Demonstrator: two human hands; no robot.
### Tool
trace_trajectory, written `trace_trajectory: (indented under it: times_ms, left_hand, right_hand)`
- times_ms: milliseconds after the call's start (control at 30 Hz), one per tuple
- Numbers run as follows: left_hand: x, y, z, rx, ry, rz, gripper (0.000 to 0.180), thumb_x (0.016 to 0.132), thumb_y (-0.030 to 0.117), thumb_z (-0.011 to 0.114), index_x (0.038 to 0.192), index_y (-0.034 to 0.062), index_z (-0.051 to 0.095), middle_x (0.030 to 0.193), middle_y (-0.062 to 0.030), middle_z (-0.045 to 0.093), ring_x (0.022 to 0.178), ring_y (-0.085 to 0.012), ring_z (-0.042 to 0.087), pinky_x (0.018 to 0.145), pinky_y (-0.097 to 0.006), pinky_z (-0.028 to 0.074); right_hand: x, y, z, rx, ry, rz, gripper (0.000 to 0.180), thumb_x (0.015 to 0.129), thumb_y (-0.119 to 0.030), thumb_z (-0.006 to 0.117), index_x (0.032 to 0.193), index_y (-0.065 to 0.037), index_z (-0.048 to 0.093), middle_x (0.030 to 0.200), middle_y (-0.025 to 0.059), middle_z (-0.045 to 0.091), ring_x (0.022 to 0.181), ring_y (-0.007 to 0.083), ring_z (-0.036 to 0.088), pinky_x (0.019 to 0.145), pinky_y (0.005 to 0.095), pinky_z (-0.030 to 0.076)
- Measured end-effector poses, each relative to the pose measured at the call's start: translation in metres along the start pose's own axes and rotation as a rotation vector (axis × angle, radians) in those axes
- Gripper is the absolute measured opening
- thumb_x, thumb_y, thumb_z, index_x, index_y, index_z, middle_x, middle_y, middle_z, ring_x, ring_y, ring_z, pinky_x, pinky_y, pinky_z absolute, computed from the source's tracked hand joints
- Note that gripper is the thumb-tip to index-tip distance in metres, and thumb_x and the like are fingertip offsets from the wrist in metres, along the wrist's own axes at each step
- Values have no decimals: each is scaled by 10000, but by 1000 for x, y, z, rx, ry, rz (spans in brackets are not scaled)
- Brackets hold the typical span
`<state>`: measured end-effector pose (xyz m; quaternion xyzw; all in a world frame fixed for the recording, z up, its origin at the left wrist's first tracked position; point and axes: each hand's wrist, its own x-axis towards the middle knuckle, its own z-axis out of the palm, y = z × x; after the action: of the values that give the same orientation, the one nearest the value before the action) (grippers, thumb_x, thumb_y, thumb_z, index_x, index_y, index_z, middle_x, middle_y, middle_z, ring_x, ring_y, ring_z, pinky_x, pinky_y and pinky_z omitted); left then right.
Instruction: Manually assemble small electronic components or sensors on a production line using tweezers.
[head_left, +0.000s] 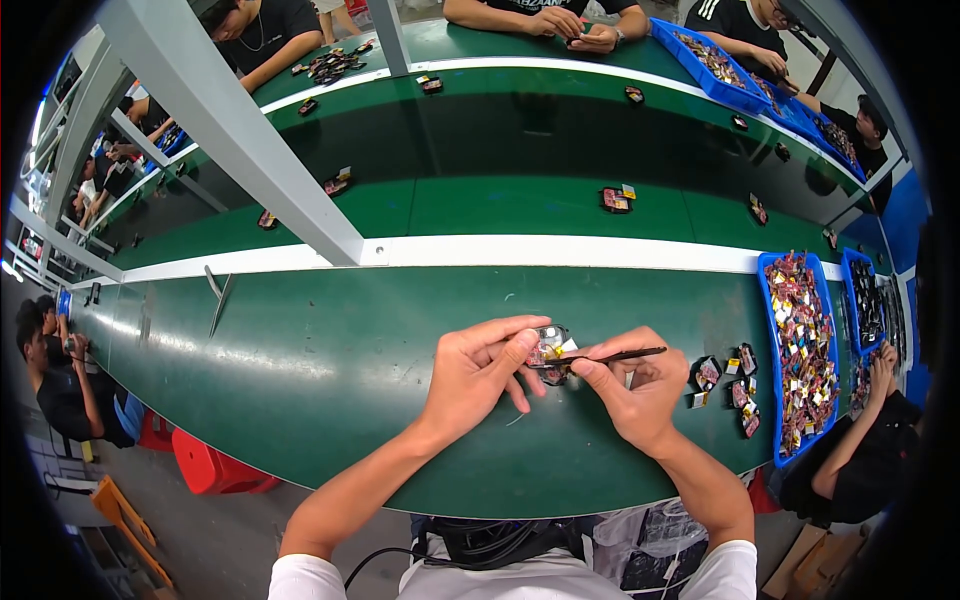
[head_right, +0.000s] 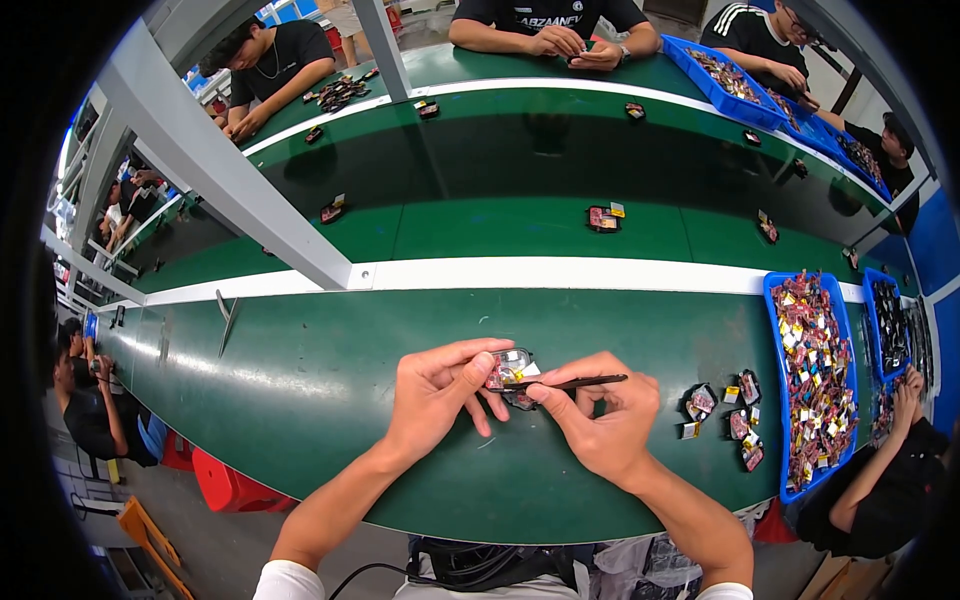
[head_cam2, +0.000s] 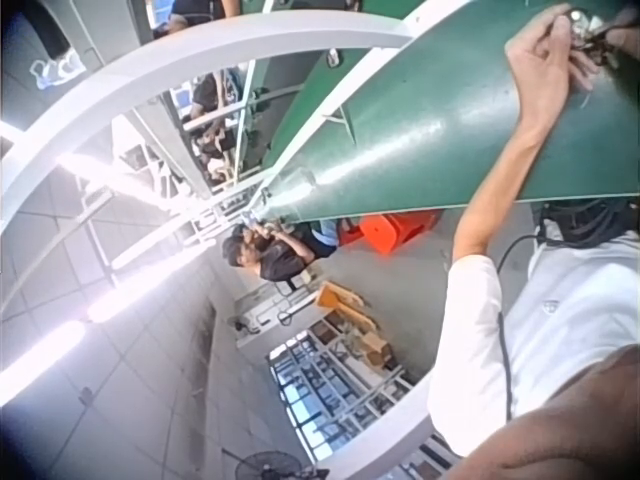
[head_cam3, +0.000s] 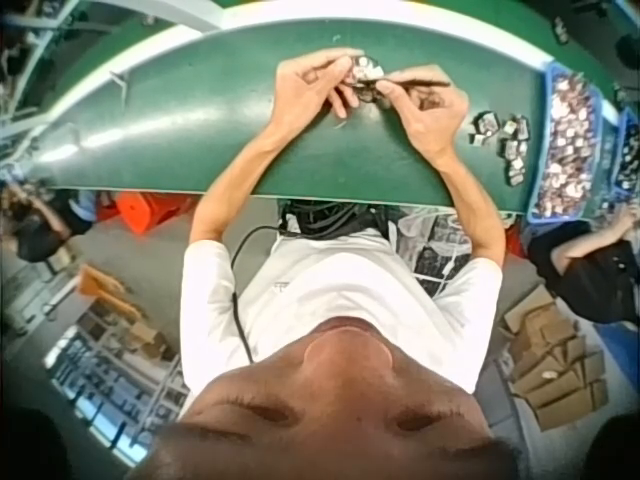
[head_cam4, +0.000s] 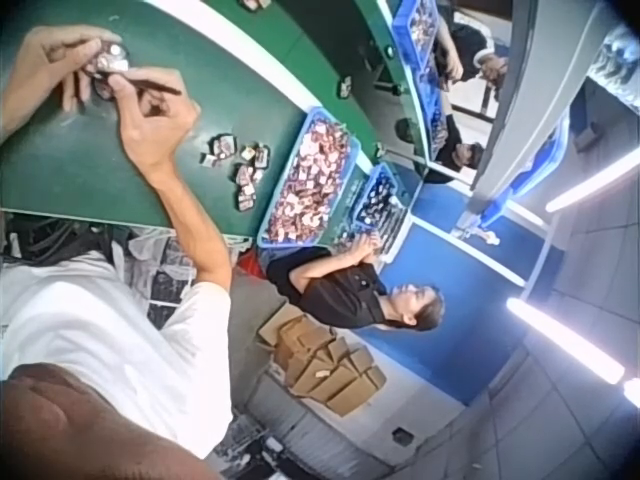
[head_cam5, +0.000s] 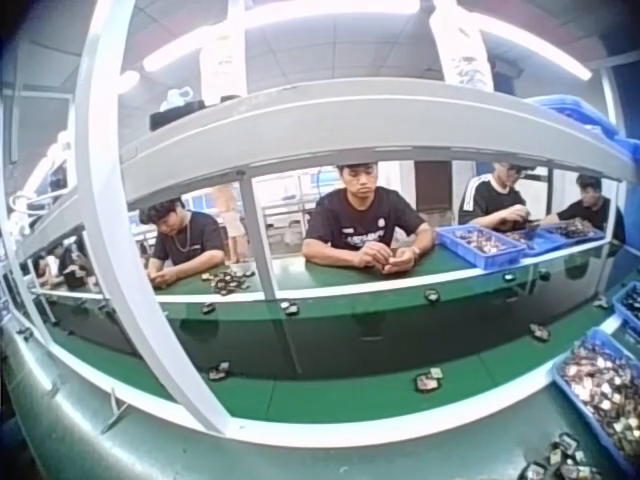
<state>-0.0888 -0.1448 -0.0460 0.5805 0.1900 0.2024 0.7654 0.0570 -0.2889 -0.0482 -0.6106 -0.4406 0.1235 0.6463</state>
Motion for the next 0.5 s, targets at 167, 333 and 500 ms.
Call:
trace_trajectory:
  times_ms: [167, 333, 500]
  left_hand:
    - [0, 2, -3, 27, -37, 44, 311, 993, 82, 612, 1253, -89, 618, 925, -176, 718, 680, -192, 709, 466, -259, 566]
    - [-2, 5, -2, 65, 0, 5, 304, 972, 49, 633, 1241, -92, 623, 918, -170, 724, 669, -181, 701, 457, -250, 553]
    - [-2, 7, -1, 61, 23, 9, 297, 969, 40, 633, 1235, -92, 626, 918, -167, 724, 656, -175, 696, 452, -247, 547]
  right_hand:
    - [0, -2, 1, 87, 7, 86, 147, 811, 18, 812, 901, 21, 697, 734, 35, 697, 482, -19, 440, 424, 176, 276]
    - [3, -5, 0, 93, -3, 83, 151, 807, 16, 814, 899, 22, 695, 734, 35, 691, 483, -10, 450, 426, 176, 286]
    - [5, -4, -2, -34, -31, -35, 150, 784, 19, 821, 877, 16, 704, 753, 60, 721, 453, 9, 477, 425, 176, 308]
